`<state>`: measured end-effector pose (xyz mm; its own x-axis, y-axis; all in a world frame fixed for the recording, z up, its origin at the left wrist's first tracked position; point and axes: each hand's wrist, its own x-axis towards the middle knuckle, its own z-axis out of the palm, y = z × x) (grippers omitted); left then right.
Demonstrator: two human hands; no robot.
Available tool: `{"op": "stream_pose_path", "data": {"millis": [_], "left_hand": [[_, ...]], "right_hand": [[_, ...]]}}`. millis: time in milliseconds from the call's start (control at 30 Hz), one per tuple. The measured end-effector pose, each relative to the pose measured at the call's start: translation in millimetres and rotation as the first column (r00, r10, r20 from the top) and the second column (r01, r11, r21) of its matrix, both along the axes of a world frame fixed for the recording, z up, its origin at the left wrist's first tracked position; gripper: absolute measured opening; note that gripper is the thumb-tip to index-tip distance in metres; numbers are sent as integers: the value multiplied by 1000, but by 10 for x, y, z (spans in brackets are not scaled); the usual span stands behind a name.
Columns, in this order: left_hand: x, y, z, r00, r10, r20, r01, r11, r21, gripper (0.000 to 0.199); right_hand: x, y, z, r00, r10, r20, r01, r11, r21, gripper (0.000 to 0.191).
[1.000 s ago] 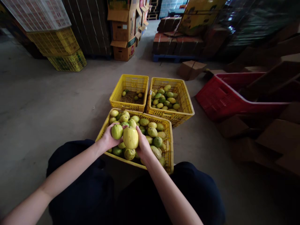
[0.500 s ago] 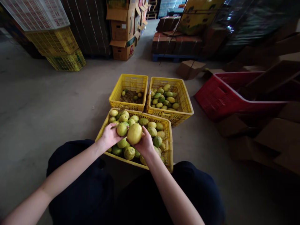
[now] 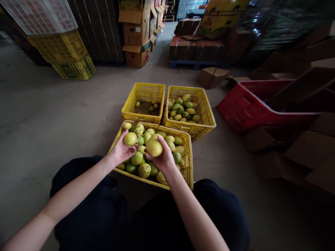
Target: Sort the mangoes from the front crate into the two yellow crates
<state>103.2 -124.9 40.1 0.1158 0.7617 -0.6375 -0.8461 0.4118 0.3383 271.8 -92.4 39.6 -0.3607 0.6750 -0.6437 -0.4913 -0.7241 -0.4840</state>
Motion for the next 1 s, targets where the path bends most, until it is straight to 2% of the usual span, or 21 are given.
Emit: {"op": "stream_pose_path", "data": {"millis": [133, 367, 600, 700, 800, 900, 1000], "left_hand": [[-21, -22, -1, 998, -2, 59, 3, 1000, -14, 48], [-46, -73, -10, 994, 35, 99, -30, 998, -53, 47], [-75, -37, -46, 994, 71, 80, -63, 993, -102, 43], [-85, -15, -46, 998, 61, -28, -63, 996, -63, 34], [-125, -20, -33, 973, 112, -203, -91, 990, 109, 26], [-170, -45, 3, 891, 257, -375, -118, 928, 355, 45], [-182, -75, 39, 798, 351, -490, -70, 862, 503, 53]], "right_hand": [[-12, -14, 10, 998, 3, -57, -3, 1000, 2, 27], [-9, 9, -38, 990, -21, -142, 1, 990, -139, 35], [9, 42, -195, 988, -46, -148, 37, 997, -61, 22], [-28, 22, -222, 992, -105, -71, 109, 992, 55, 20], [-50, -17, -220, 987, -157, 38, 141, 951, 274, 40], [-38, -51, -193, 953, -225, 201, 88, 844, 529, 66], [-13, -68, -155, 895, -317, 314, 3, 709, 705, 72]]}}
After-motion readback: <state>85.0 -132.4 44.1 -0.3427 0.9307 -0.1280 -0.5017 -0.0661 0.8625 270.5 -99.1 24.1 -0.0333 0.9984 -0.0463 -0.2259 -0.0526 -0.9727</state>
